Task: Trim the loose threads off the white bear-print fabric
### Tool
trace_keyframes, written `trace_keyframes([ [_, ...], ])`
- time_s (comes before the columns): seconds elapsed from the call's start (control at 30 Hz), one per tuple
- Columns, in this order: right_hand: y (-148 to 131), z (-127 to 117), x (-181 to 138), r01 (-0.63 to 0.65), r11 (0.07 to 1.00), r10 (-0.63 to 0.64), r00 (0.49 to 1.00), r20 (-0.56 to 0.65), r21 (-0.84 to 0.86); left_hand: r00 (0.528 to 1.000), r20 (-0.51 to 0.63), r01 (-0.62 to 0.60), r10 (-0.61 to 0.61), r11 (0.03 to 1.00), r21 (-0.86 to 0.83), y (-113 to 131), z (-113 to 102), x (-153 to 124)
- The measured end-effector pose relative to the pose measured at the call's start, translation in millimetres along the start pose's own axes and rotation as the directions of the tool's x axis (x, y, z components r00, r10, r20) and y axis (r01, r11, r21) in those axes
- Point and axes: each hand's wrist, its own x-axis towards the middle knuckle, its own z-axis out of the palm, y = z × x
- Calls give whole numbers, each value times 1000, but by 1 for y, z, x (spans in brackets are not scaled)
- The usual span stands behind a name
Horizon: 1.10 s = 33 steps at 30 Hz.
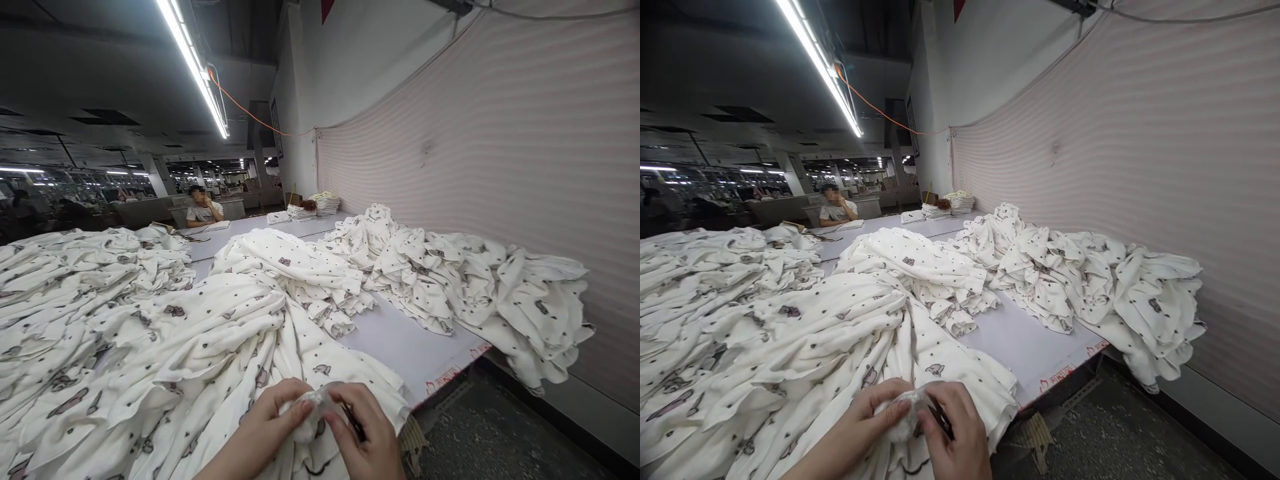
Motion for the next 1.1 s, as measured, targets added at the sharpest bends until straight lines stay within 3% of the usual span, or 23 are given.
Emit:
trace_keyframes([
  [0.13, -1, 7, 2, 0, 998, -6, 995, 103, 64, 997, -35, 78, -75, 992, 97, -5, 5, -4],
  [0.3, -2, 8, 7, -173, 985, 173, 984, 33, -21, 993, -71, 107, -92, 961, 256, -4, 14, -5],
  [0.4, -2, 3, 11, -245, 969, 243, 968, 63, 18, 993, -84, 102, -89, 980, 169, 1, 16, -2],
  [0.57, 4, -10, 2, -152, 988, 151, 987, 56, 7, 986, -143, 83, -87, 996, -38, 7, 14, -1],
  [0.87, 9, -2, -4, -145, 989, 147, 988, 50, -42, 969, -209, 136, -128, 990, 25, -3, 25, -4],
  [0.97, 9, -2, -3, -156, 988, 156, 986, 53, -8, 977, -196, 94, -78, 993, 72, -2, 26, -3],
  [1.1, 13, -6, -4, -276, 954, 266, 960, 90, 114, 975, -196, -48, 107, 958, 282, -5, 28, -1],
])
